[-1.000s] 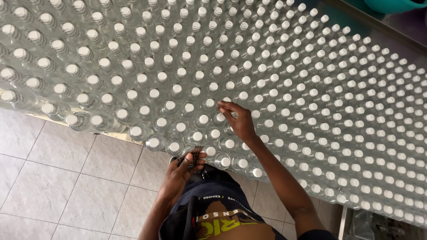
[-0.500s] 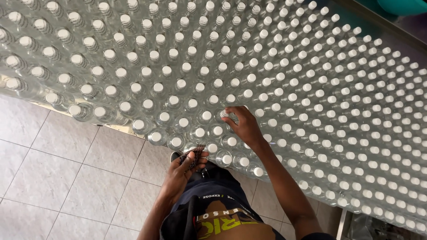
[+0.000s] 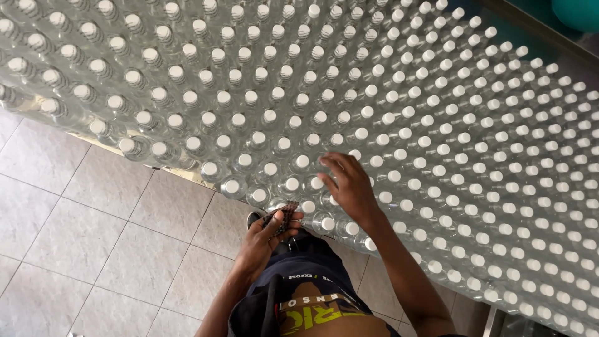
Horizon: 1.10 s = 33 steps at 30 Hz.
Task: The person places small dark objects into the openings of numerous clear plastic bottles arranged on a metal table. The person holds a handful of the objects in the left hand and uses the right hand to drop them one by one into the bottles.
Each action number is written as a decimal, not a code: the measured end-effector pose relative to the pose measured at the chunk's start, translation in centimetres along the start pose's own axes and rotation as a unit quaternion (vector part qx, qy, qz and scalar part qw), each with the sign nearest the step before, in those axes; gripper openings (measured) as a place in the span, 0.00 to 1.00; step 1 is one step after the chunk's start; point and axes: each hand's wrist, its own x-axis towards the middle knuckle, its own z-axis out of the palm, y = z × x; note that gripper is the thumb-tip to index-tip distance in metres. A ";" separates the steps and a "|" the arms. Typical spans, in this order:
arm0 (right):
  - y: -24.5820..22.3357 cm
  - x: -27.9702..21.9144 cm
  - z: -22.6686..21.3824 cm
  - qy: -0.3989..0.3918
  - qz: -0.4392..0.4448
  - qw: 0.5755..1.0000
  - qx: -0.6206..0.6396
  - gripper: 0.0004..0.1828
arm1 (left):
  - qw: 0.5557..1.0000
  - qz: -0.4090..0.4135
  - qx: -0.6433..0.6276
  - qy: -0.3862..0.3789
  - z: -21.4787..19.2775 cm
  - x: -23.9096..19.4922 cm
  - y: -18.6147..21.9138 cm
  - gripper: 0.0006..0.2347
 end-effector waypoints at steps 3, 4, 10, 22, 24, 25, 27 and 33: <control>-4.3 -0.8 -1.7 -0.056 0.055 0.952 0.297 0.22 | 0.999 0.008 -0.024 -0.021 -0.9 0.7 -1.3 0.19; -5.1 -0.7 -1.5 -0.056 0.055 0.952 0.297 0.22 | 0.999 0.008 -0.024 -0.020 -1.0 0.8 -1.6 0.19; -7.2 -0.7 -0.7 -0.067 0.105 0.920 0.371 0.16 | 0.999 -0.011 -0.022 -0.035 -0.9 0.6 -1.1 0.16; -1.9 3.1 2.1 -0.022 0.083 0.967 0.242 0.20 | 1.000 0.014 -0.011 -0.020 -2.3 -0.1 -0.5 0.23; -1.1 4.5 2.7 0.006 0.072 0.953 0.294 0.19 | 1.000 0.005 -0.011 0.010 -1.9 -0.8 0.4 0.23; -1.0 4.9 3.0 0.006 0.070 0.953 0.294 0.19 | 1.000 0.007 -0.012 0.010 -1.9 -0.9 0.6 0.23; -0.7 5.7 3.5 0.030 0.008 0.969 0.243 0.15 | 1.000 0.009 -0.012 0.025 -1.9 -1.2 0.8 0.23; 2.1 4.5 6.7 0.011 -0.036 0.991 0.128 0.16 | 0.999 0.007 -0.023 0.038 -1.8 -1.8 1.4 0.23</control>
